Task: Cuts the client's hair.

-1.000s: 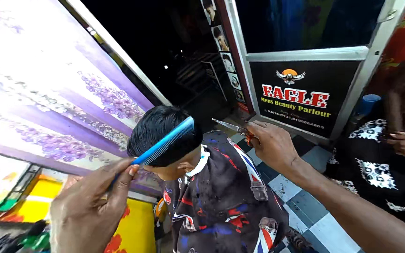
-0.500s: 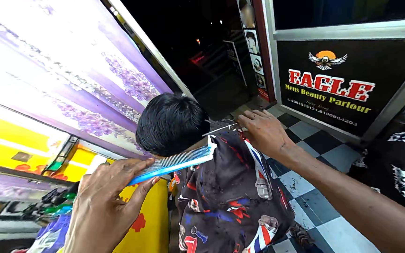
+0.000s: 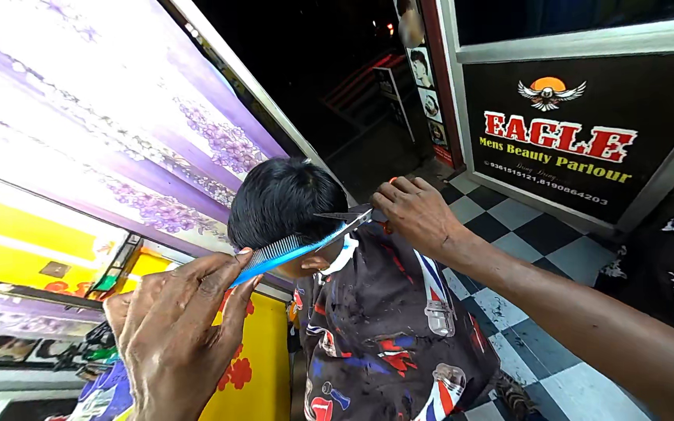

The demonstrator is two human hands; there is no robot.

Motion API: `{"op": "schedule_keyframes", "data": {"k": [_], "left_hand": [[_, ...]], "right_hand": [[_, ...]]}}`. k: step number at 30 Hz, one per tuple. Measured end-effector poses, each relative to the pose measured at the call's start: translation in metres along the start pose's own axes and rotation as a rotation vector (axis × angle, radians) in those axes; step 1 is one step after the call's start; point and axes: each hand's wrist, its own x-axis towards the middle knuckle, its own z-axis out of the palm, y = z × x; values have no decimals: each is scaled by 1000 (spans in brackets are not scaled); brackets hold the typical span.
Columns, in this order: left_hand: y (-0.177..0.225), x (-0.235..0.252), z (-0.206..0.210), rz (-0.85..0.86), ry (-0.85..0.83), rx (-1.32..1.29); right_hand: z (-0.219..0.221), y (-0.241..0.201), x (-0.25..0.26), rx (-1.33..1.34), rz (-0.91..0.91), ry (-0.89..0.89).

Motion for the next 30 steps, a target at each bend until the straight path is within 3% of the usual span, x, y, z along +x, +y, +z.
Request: {"op": "schedule_keyframes", "data": {"k": [30], "left_hand": [[-1,-12,5,34,162,-64]], "right_hand": [[-36,-23,-15,-20,22,46]]}}
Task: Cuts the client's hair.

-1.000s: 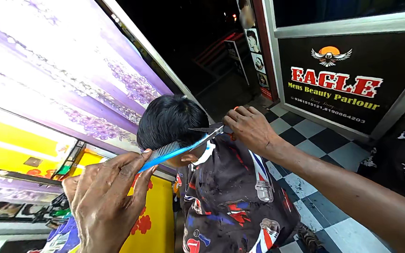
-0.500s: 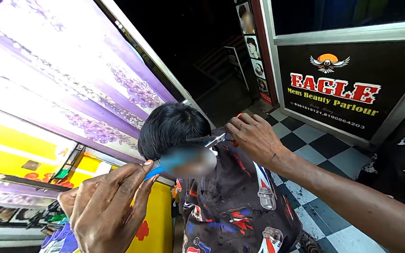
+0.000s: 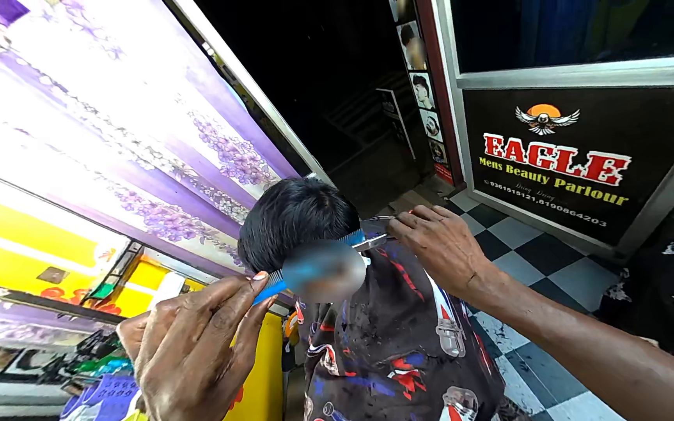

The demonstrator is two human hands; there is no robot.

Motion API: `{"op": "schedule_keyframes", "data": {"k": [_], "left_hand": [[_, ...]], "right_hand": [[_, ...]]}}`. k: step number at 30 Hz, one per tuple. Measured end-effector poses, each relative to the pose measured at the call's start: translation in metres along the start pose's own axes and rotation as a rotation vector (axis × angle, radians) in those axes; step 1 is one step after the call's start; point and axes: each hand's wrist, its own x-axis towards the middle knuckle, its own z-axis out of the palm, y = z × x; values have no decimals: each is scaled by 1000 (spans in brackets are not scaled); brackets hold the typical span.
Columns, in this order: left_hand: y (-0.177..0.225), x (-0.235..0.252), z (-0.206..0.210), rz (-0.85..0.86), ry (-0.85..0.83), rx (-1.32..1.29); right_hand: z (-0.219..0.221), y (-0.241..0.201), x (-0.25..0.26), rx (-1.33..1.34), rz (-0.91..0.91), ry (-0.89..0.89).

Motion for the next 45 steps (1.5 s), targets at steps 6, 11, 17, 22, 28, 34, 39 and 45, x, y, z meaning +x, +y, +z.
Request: {"op": "schedule_keyframes", "data": {"k": [6,11,17,22,28,34,39,45], "left_hand": [[-12,-8,-7,-160,-340,-234],[-16,4,-6,-171,-176,-211],[-13,16,-3,-96,-17,-85],[-15,17,0,-68,-4,-85],[-15,16,0,-93,-9,-85],[-16,16,-1,-79,-12,-82],[-8,26,-3,-226,45,-59],[-20,25,-4,-368,-240,-221]], "right_hand": [[1,22,-14,28,100,-5],[-8,25,-7,-3,83,-42],[-18,8,13,-81,40,-103],[-28,-9,25,-66,-33,-63],[-29,-9,20,-74,-15,-95],[-23,-10,25,-53,-2,-35],[-20,2,15,122,110,-20],[-8,16,1,209,218,63]]}}
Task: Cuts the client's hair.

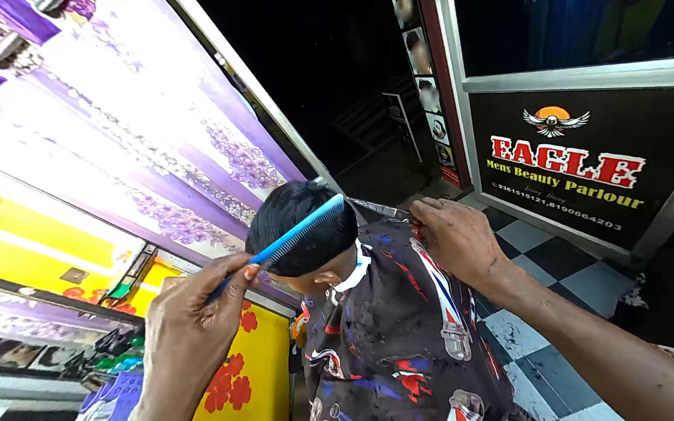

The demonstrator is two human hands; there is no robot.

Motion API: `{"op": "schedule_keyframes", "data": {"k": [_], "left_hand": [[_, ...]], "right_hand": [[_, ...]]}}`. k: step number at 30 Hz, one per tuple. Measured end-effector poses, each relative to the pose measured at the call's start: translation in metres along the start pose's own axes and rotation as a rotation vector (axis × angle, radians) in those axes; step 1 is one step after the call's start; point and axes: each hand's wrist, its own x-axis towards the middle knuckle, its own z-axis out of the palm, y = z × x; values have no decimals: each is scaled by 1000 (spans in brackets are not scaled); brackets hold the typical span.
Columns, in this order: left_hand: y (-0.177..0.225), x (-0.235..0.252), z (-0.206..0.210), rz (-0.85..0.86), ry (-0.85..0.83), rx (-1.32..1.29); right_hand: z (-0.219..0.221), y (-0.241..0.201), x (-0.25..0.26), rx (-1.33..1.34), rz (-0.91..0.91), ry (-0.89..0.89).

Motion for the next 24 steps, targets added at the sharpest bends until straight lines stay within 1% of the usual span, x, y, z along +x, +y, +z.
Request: {"op": "schedule_keyframes", "data": {"k": [4,7,8,10,11,12,14,16,20,24], "left_hand": [[-9,-20,9,101,-87,77],[-9,-26,8,169,-134,121],[-5,-24,7,199,-111,113],[7,-16,4,233,14,100],[15,-8,4,227,85,111],[23,2,4,203,123,147],[35,15,4,102,58,200],[42,15,9,65,-15,233],[47,-8,22,141,-100,281],[55,-20,30,161,-182,387]], "right_hand": [[3,8,-8,-20,15,-6],[8,14,-12,-8,21,-9],[10,16,-13,1,23,-18],[16,18,-15,24,39,-25],[19,19,-15,34,49,-20],[21,19,-15,48,60,-21],[25,19,-17,71,78,-26],[29,23,-19,87,95,-32],[40,38,-25,116,106,-66],[55,55,-23,144,74,-118]]}}
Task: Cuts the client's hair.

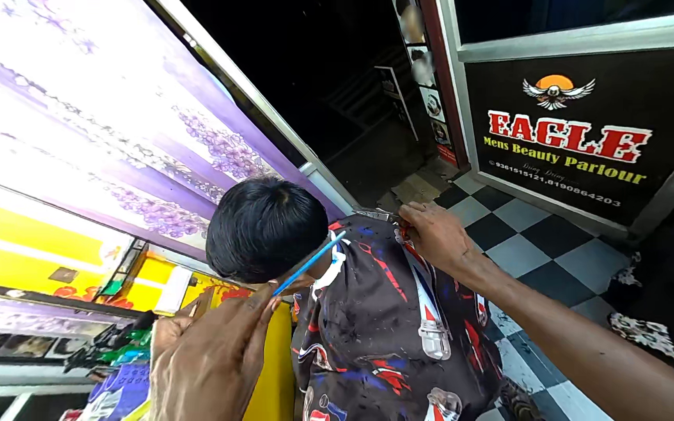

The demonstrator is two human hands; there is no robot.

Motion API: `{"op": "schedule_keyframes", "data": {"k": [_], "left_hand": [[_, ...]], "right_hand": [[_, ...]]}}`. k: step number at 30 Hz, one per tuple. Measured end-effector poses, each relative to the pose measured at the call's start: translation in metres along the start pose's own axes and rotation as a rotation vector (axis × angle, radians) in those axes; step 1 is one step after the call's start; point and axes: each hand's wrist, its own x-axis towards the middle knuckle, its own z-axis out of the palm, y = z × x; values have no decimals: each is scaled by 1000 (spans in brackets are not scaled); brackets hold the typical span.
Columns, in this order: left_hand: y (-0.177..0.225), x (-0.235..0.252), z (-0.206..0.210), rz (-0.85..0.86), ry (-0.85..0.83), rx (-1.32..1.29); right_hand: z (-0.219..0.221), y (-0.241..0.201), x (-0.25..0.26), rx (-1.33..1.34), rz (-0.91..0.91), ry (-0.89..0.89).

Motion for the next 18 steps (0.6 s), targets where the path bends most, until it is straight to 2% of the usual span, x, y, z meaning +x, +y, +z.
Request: {"op": "schedule_keyframes", "data": {"k": [4,13,18], "left_hand": [[1,3,-6,8,-94,38],[13,13,-19,-18,7,153],[12,15,-14,0,103,238]], "right_hand": [[15,22,19,-12,-92,-25],[33,34,56,-49,-371,54],[30,20,72,-82,-445,-39]]}}
